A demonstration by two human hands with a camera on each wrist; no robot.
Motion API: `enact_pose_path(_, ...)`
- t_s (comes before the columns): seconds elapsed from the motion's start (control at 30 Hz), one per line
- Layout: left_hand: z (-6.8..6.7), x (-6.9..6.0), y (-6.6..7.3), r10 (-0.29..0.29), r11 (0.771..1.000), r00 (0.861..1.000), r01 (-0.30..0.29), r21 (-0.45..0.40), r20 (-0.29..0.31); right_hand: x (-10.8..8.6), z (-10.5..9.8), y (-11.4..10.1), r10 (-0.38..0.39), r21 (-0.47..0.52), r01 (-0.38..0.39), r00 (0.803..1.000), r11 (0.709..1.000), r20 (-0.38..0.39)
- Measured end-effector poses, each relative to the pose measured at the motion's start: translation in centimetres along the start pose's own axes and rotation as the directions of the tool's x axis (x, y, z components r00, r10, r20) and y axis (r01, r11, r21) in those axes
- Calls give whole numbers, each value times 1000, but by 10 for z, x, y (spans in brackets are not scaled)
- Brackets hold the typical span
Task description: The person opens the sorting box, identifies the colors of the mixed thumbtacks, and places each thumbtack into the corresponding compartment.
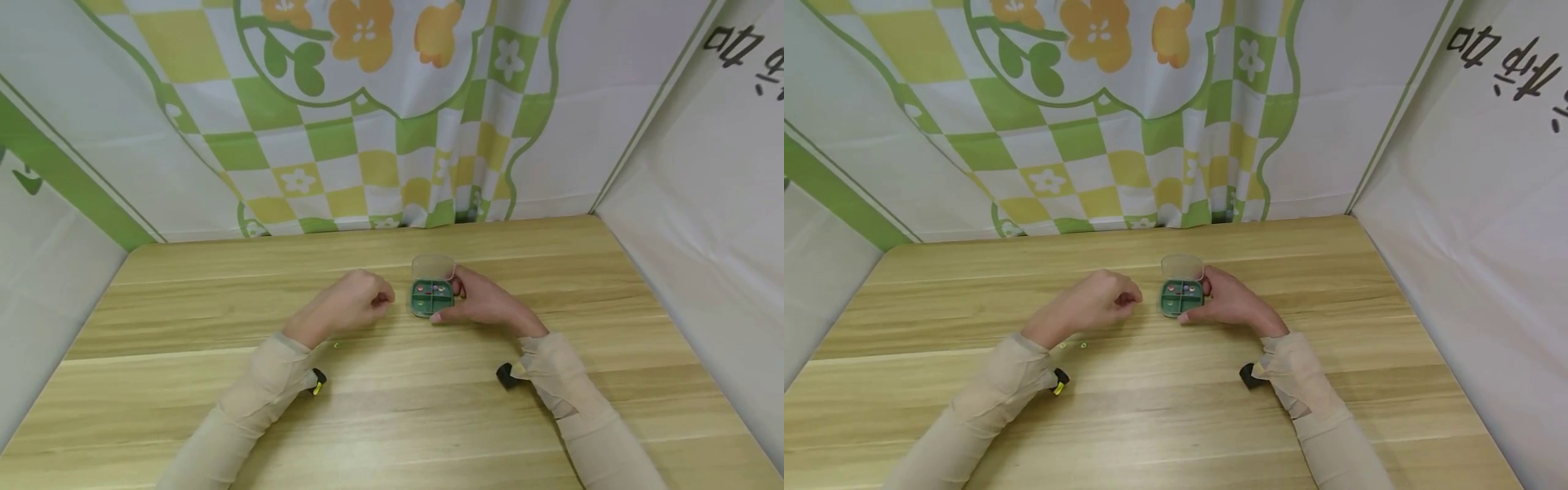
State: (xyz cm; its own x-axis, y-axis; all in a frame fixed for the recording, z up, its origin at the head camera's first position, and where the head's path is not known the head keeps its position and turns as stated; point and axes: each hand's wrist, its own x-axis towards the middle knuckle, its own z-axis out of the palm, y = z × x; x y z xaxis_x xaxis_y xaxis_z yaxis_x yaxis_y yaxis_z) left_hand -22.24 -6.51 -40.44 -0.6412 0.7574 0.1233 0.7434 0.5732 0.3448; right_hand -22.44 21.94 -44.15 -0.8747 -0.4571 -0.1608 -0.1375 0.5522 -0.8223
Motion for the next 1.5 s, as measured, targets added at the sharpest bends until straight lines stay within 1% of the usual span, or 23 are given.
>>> enact_pose_path(0.23,7,14,4,56,998,998,-56,18,-12,-2,0,0,3,8,-3,1000,1000,6)
enact_pose_path(0.33,9,21,9,61,998,998,-61,15,-8,-3,0,0,-2,4,2,1000,1000,4)
enact_pose_path(0.47,12,31,15,50,999,999,-50,15,19,-3,0,1,-8,10,8,1000,1000,3)
enact_pose_path(0.63,16,38,18,63,997,997,-64,38,39,-2,0,1,-14,3,14,1000,1000,6)
enact_pose_path(0.7,18,40,19,74,996,997,-75,47,36,-2,-1,1,-20,1,20,1000,1000,3)
enact_pose_path(0.87,23,46,18,90,995,996,-91,40,24,-2,-1,0,-22,-2,22,1000,1000,-2)
enact_pose_path(1.03,26,49,18,87,996,996,-88,21,23,0,1,2,-27,-2,27,1000,1000,12)
enact_pose_path(1.27,22,49,21,79,997,996,-78,-7,33,-1,-1,0,-5,26,5,1000,1000,7)
enact_pose_path(1.5,21,48,23,86,996,996,-86,-4,23,-3,-2,-2,-4,17,4,1000,1000,18)
